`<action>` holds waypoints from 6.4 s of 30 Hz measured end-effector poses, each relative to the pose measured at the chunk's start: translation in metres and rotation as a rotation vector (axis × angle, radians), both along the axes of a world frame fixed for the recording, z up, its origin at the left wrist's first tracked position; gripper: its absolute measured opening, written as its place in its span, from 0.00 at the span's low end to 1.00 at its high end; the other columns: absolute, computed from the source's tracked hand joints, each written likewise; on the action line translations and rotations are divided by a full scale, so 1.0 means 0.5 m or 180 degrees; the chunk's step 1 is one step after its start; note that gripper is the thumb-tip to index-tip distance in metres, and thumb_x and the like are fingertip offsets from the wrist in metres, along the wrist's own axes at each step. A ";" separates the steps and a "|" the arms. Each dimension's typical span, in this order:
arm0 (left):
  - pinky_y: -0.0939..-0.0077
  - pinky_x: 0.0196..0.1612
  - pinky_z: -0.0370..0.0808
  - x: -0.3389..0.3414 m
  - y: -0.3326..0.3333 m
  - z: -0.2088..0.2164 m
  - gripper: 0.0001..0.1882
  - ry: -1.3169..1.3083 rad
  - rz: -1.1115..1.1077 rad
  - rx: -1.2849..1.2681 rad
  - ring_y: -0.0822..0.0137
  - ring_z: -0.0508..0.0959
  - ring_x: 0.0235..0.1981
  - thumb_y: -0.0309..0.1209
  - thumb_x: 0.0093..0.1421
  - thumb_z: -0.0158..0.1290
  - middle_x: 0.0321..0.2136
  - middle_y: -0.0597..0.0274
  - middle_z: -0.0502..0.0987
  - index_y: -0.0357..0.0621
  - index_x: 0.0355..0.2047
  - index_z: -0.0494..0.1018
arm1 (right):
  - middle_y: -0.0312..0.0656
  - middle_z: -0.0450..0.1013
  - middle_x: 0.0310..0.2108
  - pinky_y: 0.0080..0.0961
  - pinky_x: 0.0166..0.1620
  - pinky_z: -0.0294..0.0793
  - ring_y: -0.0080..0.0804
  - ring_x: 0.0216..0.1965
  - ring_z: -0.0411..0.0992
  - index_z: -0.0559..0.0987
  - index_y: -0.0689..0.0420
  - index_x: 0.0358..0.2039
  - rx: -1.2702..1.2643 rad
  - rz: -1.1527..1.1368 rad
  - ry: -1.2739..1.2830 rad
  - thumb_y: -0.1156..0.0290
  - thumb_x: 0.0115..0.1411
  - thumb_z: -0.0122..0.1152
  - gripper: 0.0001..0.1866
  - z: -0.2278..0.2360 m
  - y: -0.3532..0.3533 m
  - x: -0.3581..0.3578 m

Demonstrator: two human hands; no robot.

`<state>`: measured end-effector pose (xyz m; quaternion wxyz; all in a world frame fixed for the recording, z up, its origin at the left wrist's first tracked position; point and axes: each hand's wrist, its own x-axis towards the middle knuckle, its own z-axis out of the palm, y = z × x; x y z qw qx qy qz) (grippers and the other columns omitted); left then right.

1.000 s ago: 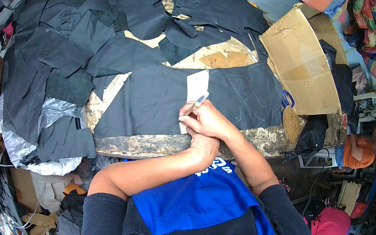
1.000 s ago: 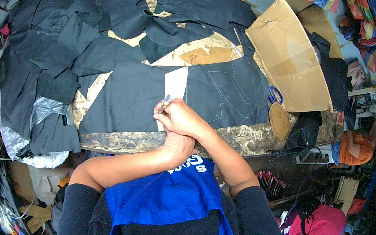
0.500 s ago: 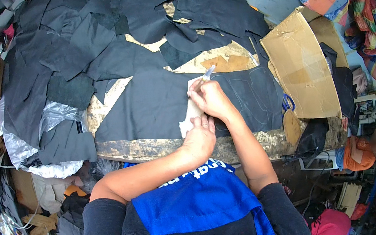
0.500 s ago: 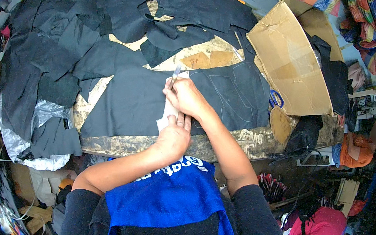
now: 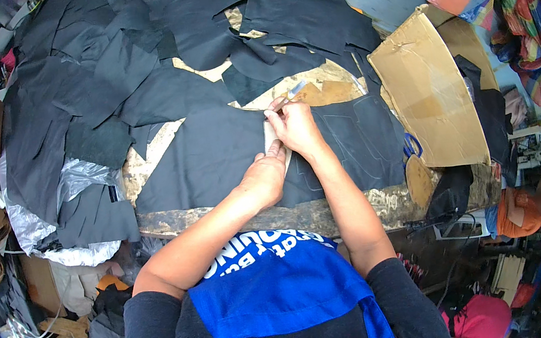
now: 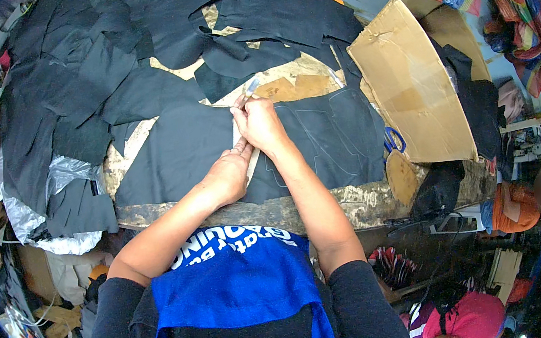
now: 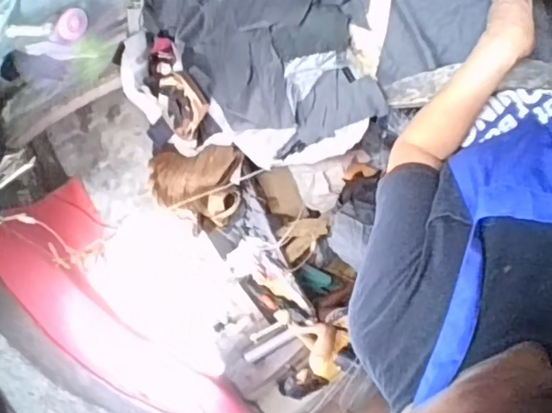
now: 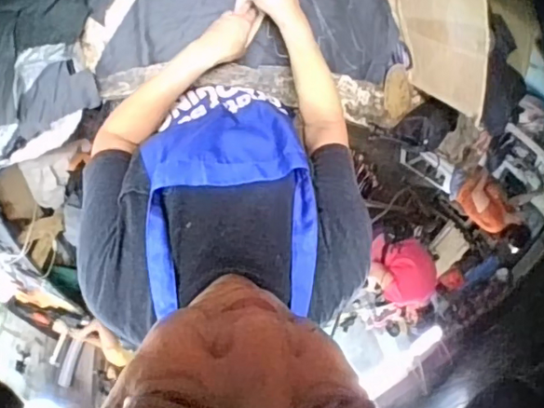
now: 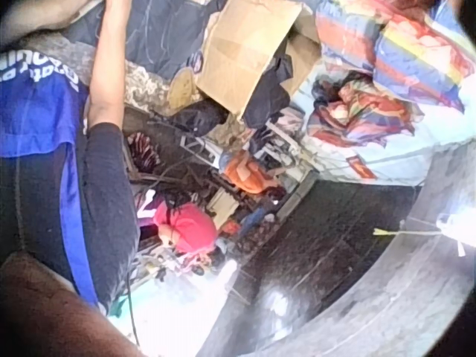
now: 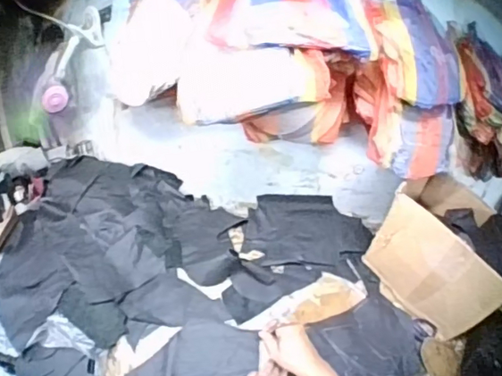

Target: The person lays black fabric flat on a worktable, places cardboard pattern pieces on the fabric, and traces their outlines with a pen. The person then lifts the fabric to reposition it and continues tracing additional pattern pieces. The traced fabric remains on the table at the end of the clip.

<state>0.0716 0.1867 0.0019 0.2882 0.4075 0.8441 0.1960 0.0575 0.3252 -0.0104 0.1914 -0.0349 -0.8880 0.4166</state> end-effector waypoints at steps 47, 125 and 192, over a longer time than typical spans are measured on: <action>0.73 0.34 0.74 -0.064 -0.219 -0.014 0.38 -0.0299 0.2588 0.0801 0.65 0.79 0.27 0.28 0.39 0.65 0.23 0.53 0.77 0.29 0.52 0.63 | 0.44 0.74 0.29 0.23 0.35 0.73 0.29 0.29 0.74 0.75 0.64 0.29 -0.0952 -0.0885 0.0401 0.75 0.56 0.56 0.05 -0.099 -0.035 0.199; 0.69 0.33 0.74 -0.149 -0.296 0.019 0.24 0.0043 0.1651 0.0116 0.60 0.77 0.26 0.34 0.38 0.66 0.25 0.49 0.77 0.29 0.33 0.74 | 0.46 0.73 0.46 0.53 0.56 0.54 0.51 0.57 0.62 0.75 0.55 0.46 0.1069 0.0243 -0.0052 0.46 0.35 0.72 0.39 -0.005 -0.082 0.129; 0.32 0.57 0.52 -0.068 -0.199 0.064 0.68 0.0618 0.2091 -0.0895 0.46 0.50 0.65 0.42 0.32 0.72 0.63 0.42 0.49 0.50 0.66 0.36 | 0.41 0.71 0.33 0.19 0.29 0.75 0.24 0.26 0.74 0.67 0.66 0.45 -0.2373 0.0550 -0.0648 0.81 0.49 0.57 0.21 0.079 0.012 0.066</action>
